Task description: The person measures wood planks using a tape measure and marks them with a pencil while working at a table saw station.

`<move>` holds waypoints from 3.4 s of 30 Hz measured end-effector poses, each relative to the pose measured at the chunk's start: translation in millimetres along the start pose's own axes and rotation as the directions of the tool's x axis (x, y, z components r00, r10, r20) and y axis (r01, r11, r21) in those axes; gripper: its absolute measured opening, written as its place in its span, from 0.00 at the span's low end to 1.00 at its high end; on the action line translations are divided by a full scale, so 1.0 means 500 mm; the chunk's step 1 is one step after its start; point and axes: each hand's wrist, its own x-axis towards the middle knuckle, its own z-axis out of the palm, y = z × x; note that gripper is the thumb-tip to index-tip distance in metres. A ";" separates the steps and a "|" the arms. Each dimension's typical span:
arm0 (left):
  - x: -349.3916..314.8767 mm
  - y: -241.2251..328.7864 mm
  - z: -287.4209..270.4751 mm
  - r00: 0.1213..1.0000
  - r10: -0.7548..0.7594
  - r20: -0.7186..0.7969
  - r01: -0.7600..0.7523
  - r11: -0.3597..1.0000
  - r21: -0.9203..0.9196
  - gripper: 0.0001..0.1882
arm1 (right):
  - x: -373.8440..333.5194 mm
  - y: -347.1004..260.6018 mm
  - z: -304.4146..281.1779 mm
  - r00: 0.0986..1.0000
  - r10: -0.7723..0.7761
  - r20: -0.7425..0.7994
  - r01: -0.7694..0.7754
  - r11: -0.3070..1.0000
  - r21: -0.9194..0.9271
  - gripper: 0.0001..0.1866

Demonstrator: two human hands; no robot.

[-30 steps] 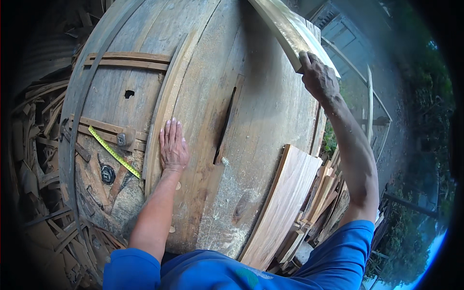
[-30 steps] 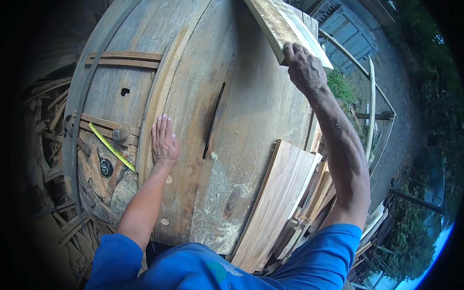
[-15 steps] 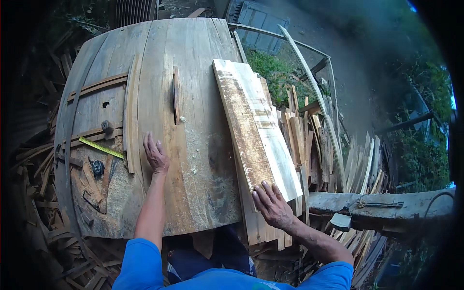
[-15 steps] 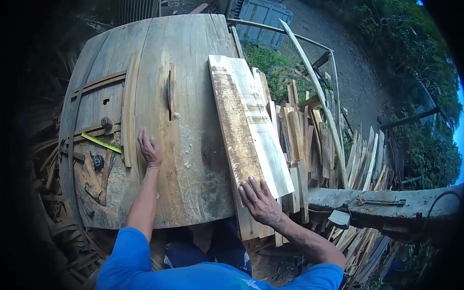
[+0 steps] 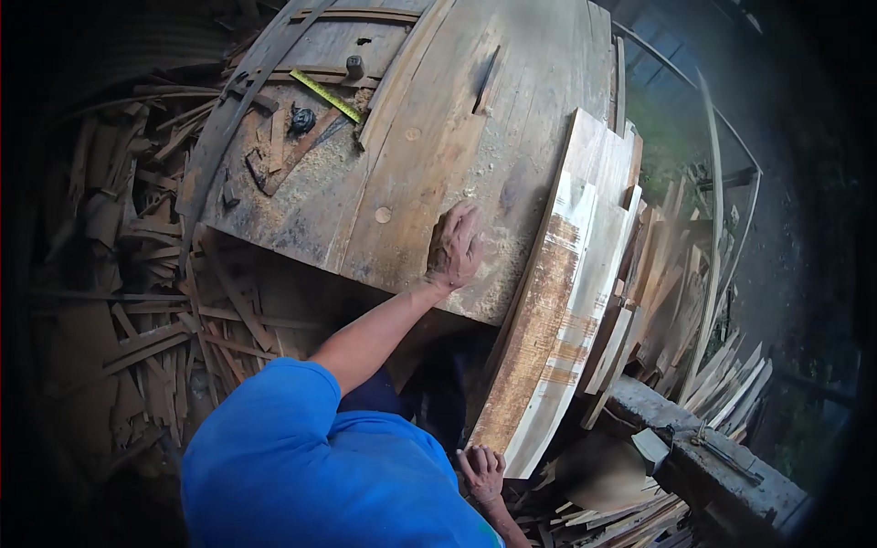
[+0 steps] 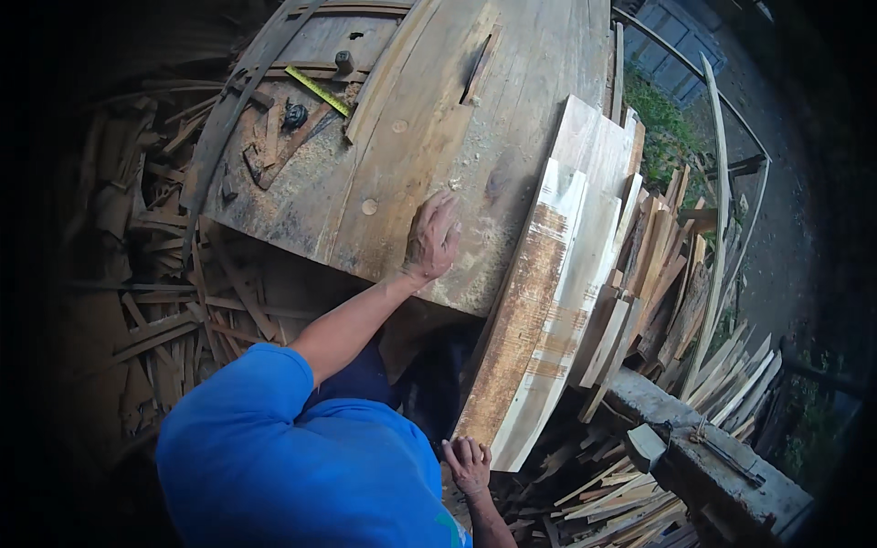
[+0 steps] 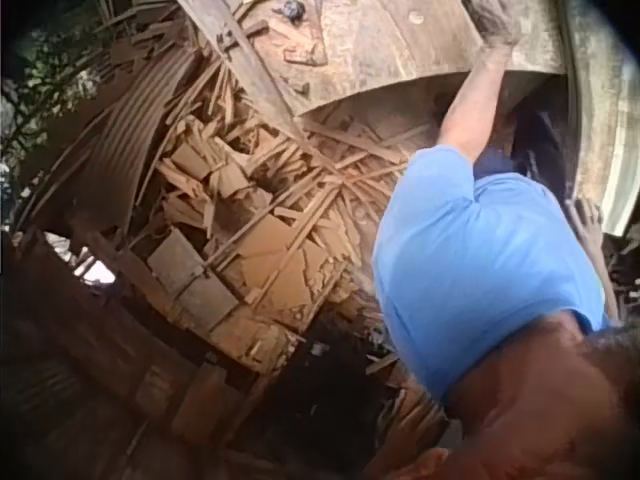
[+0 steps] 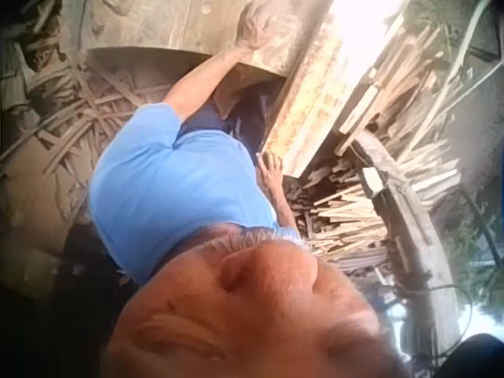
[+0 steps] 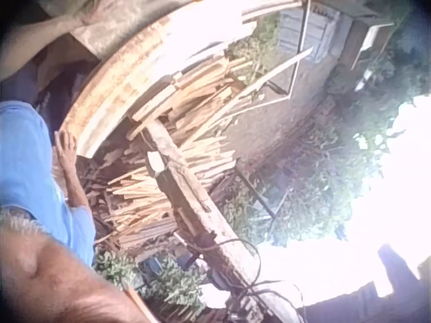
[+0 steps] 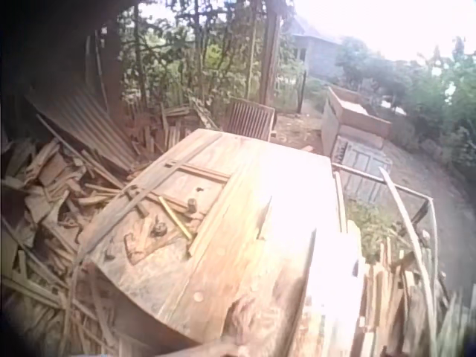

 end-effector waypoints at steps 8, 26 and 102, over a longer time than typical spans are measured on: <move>0.326 -0.557 -0.402 0.860 -0.477 -0.181 0.487 0.661 0.571 0.22 | -0.012 -0.007 0.078 0.995 -0.080 -0.051 0.084 0.994 0.073 0.24; 0.142 -0.091 -0.302 0.654 0.364 0.664 -0.757 0.336 0.561 0.21 | 0.540 0.156 -0.350 0.876 0.252 -0.412 0.045 0.806 0.590 0.30; 0.212 -0.014 0.319 0.672 -0.660 0.337 0.522 0.099 -0.847 0.09 | 0.837 0.919 -0.164 0.825 0.518 -0.226 0.171 0.152 0.973 0.17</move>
